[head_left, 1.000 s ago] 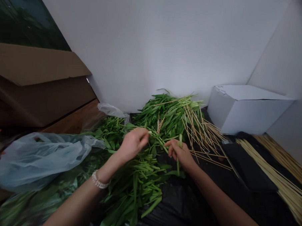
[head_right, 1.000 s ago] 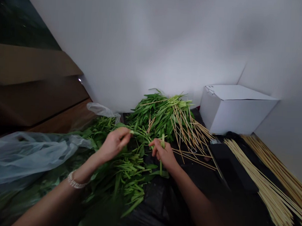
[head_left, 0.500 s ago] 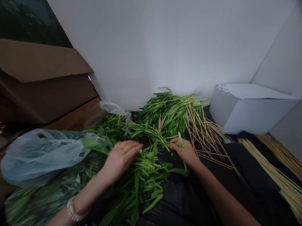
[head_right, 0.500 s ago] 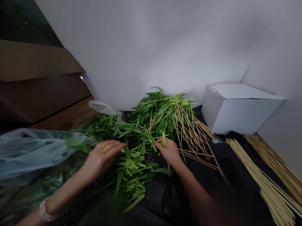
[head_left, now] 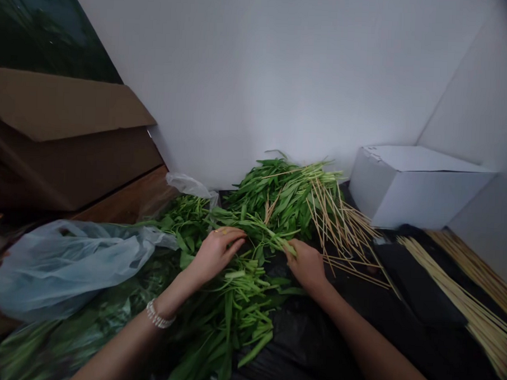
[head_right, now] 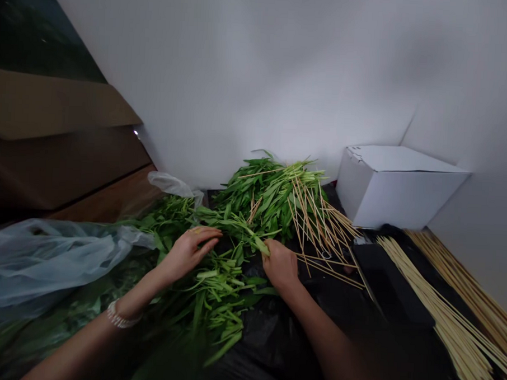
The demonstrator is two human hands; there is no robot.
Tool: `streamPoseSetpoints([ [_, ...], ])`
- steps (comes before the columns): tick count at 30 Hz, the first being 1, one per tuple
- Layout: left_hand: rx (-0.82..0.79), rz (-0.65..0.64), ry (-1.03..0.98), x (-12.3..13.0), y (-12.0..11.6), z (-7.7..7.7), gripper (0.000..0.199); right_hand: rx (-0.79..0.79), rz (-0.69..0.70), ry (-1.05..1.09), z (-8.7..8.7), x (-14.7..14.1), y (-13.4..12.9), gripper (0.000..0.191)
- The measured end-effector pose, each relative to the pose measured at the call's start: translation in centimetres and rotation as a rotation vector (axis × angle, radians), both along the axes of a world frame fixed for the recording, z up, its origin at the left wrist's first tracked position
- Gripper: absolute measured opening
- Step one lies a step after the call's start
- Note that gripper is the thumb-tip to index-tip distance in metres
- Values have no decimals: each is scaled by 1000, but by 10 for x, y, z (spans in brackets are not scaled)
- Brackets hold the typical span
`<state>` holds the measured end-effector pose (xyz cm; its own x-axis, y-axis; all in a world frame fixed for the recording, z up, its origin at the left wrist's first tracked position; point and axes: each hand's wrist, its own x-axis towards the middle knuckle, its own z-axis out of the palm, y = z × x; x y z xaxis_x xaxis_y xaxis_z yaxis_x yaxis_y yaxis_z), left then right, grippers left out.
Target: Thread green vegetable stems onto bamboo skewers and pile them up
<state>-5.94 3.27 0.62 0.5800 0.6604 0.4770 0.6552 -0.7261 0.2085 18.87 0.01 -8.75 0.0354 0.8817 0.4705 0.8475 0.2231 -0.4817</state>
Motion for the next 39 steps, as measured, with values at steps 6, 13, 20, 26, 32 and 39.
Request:
streamPoseSetpoints([
  [6,177,202,-170,5,23,-2,21,496,64,227,5,6,3,23],
  [13,154,59,157,19,49,-15,23,446,61,485,20,-3,-7,23],
  [20,526,298,-340,41,57,29,22,16,92,1127,32,-3,0,42],
  [26,591,-76,78,73,18,12,27,-59,236,1365,38,-3,-3,42],
  [32,499,-42,189,71,15,-10,41,-158,240,1558,36,-1,0,34],
  [39,420,413,116,22,45,5,60,-184,344,1679,43,12,4,35],
])
